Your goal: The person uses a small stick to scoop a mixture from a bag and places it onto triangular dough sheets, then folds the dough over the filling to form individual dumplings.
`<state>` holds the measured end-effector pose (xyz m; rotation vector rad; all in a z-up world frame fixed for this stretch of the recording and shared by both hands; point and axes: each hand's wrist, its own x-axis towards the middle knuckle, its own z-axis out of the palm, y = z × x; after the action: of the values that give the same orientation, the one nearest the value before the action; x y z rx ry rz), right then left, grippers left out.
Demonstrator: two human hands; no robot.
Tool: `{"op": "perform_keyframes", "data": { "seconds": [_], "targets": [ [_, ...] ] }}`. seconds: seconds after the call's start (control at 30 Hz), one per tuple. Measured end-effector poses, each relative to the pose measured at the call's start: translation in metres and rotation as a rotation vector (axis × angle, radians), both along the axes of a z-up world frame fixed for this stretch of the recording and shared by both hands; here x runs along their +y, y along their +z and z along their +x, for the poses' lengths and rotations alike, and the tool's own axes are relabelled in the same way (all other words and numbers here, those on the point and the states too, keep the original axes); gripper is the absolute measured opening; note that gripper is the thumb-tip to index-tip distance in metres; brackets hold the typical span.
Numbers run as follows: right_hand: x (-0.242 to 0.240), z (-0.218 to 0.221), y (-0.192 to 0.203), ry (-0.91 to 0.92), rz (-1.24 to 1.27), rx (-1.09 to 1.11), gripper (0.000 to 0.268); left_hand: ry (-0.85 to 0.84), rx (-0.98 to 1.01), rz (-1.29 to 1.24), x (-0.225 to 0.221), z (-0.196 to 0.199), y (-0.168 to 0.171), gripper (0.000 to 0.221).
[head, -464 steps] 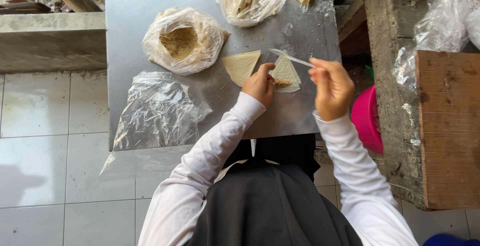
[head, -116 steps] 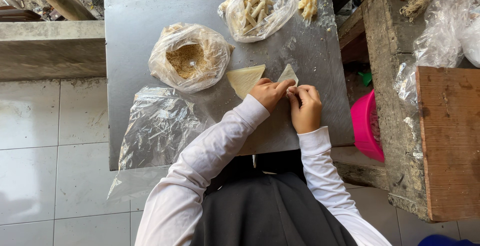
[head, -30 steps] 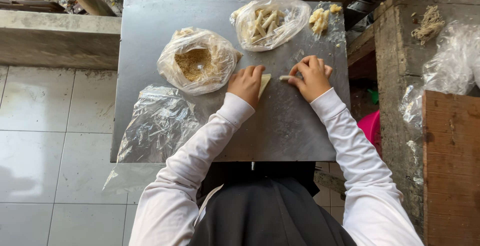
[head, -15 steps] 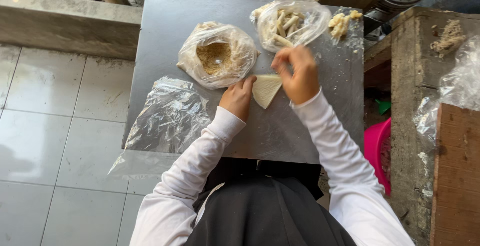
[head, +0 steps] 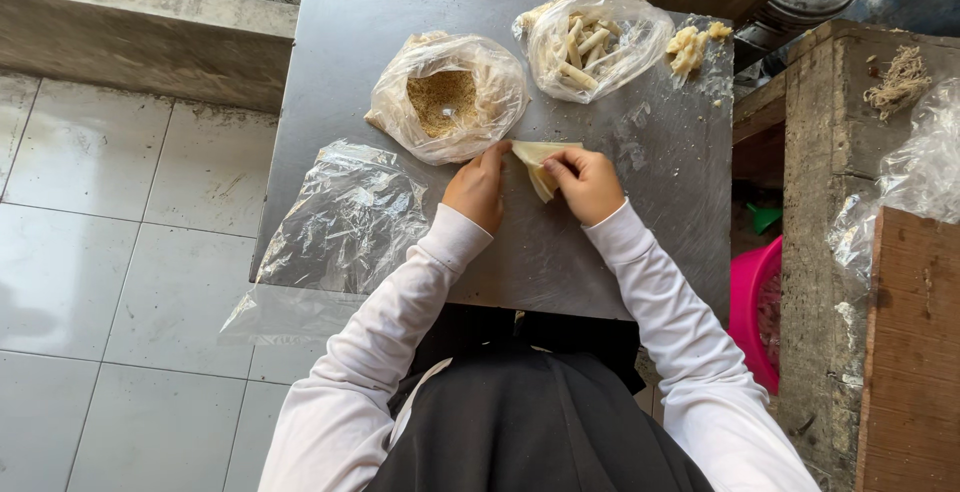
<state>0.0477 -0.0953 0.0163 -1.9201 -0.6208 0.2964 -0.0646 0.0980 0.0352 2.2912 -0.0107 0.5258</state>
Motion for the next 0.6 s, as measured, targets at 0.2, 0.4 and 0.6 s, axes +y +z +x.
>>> {"op": "perform_keyframes", "data": {
  "seconds": [0.2,0.4,0.6],
  "targets": [
    [-0.011,0.019,-0.014,0.047,0.111,0.28,0.016,0.088,0.051,-0.181,-0.031,0.023,-0.011,0.076],
    [-0.008,0.025,-0.019,0.045,0.12,0.066,0.015,0.11,0.127,-0.343,-0.038,0.05,-0.045,0.076],
    [-0.036,0.057,0.01,-0.12,0.174,0.158,0.018,0.128,0.148,-0.312,-0.037,0.043,-0.047,0.077]
  ]
}}
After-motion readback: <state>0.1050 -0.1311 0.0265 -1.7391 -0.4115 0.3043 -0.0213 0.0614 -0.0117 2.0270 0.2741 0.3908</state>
